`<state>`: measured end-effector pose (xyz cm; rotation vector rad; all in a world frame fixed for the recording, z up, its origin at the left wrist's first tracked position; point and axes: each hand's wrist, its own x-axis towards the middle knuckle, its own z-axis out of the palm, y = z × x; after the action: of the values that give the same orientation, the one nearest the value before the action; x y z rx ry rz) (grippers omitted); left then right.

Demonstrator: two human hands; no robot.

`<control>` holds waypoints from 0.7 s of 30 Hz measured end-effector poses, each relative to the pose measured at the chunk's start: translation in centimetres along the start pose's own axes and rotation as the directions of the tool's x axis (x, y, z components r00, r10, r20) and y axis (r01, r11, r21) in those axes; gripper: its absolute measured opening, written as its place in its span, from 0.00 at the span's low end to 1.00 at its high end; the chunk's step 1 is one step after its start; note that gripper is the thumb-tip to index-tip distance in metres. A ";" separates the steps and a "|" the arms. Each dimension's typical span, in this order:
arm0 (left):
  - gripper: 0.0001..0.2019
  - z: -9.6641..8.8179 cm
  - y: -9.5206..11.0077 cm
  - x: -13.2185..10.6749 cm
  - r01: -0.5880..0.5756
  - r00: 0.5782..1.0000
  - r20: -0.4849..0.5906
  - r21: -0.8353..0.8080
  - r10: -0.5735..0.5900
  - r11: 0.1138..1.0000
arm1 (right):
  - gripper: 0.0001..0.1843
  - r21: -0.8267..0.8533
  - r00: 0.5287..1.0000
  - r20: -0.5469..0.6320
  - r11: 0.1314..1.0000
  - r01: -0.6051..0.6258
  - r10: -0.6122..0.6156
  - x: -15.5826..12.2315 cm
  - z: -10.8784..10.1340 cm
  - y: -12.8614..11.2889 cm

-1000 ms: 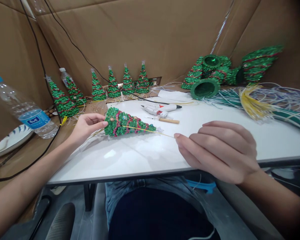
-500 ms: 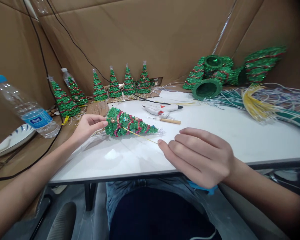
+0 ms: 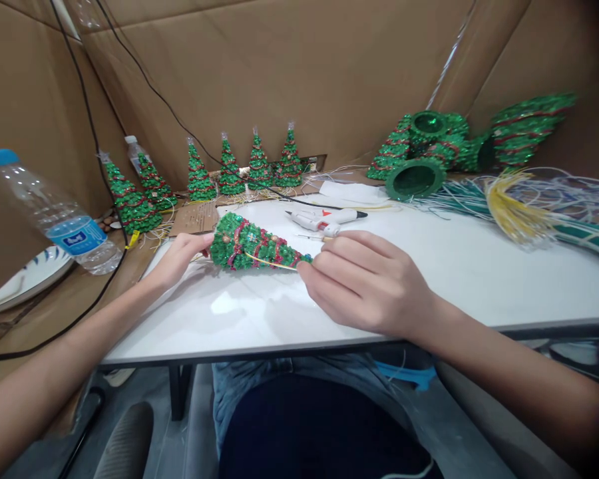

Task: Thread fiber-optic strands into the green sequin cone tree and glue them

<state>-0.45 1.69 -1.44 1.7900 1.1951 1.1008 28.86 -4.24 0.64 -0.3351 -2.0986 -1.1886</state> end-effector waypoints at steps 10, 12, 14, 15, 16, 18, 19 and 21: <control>0.23 1.0 0.1 0.2 0.132 0.986 0.124 -0.205 -0.108 0.970 | 0.09 0.048 0.995 0.091 0.998 -0.046 0.042 0.8 0.3 -0.9; 0.24 1.3 0.3 0.1 0.168 0.981 0.130 -0.209 -0.143 0.963 | 0.10 0.058 0.995 0.094 0.997 -0.050 0.044 0.8 0.4 -1.0; 0.25 1.5 0.4 0.2 0.182 0.980 0.116 -0.206 -0.161 0.962 | 0.10 0.060 0.994 0.098 0.997 -0.052 0.045 0.8 0.6 -1.0; 0.26 1.5 0.4 0.2 0.183 0.981 0.109 -0.204 -0.163 0.962 | 0.11 0.060 0.994 0.100 0.997 -0.051 0.045 0.8 0.6 -1.0; 0.26 1.5 0.4 0.2 0.183 0.980 0.112 -0.203 -0.163 0.962 | 0.11 0.060 0.994 0.103 0.997 -0.051 0.045 0.9 0.6 -1.0; 0.28 1.4 0.3 0.3 0.191 0.975 0.152 -0.200 -0.162 0.961 | 0.11 0.062 0.993 0.105 0.997 -0.052 0.045 0.8 0.7 -0.9; 0.29 1.3 0.2 0.4 0.199 0.970 0.182 -0.199 -0.164 0.960 | 0.11 0.064 0.994 0.104 0.997 -0.052 0.045 0.8 0.7 -0.9; 0.31 1.1 0.1 0.4 0.218 0.958 0.232 -0.199 -0.170 0.955 | 0.10 0.070 0.994 0.101 0.996 -0.055 0.047 0.7 0.7 -0.8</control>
<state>0.72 1.90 -1.68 1.5386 1.0500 0.8673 27.57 -4.17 0.34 -0.4192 -2.1993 -1.0825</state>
